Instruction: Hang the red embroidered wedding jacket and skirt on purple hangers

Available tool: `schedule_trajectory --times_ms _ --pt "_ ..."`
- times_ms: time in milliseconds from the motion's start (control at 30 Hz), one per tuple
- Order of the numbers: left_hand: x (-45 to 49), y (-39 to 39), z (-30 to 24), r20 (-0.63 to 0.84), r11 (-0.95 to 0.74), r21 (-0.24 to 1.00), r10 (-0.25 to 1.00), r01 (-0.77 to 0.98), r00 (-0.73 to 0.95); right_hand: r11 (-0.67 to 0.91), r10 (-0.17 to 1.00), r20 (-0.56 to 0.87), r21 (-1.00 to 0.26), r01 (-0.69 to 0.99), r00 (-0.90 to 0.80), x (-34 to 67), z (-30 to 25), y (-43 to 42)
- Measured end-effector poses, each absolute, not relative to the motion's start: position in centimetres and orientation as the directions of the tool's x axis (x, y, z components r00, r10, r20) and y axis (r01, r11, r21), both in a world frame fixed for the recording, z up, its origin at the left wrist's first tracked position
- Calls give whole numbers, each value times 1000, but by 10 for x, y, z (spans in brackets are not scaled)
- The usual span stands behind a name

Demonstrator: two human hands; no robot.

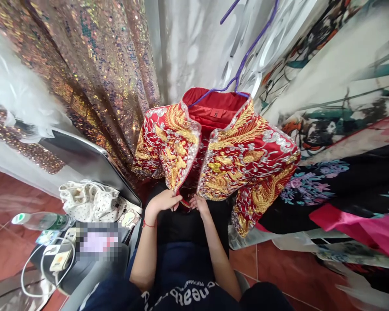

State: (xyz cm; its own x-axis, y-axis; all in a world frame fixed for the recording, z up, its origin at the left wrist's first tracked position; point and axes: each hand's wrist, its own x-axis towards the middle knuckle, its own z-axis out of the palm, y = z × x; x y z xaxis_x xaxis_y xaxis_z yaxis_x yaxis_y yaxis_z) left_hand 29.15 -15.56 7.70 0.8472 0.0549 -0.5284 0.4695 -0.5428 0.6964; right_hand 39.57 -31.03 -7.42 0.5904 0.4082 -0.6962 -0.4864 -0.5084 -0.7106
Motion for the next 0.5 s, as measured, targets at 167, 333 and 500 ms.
schedule_trajectory --times_ms 167,333,500 --pt "294 -149 71 -502 -550 666 169 503 848 -483 486 -618 -779 -399 618 400 -45 -318" --pt "301 -150 66 -502 -348 785 130 513 855 -302 634 -364 -929 -215 683 397 31 -320" --pt "298 -159 80 -177 -267 906 469 330 865 -104 340 508 -816 568 792 407 150 -344"
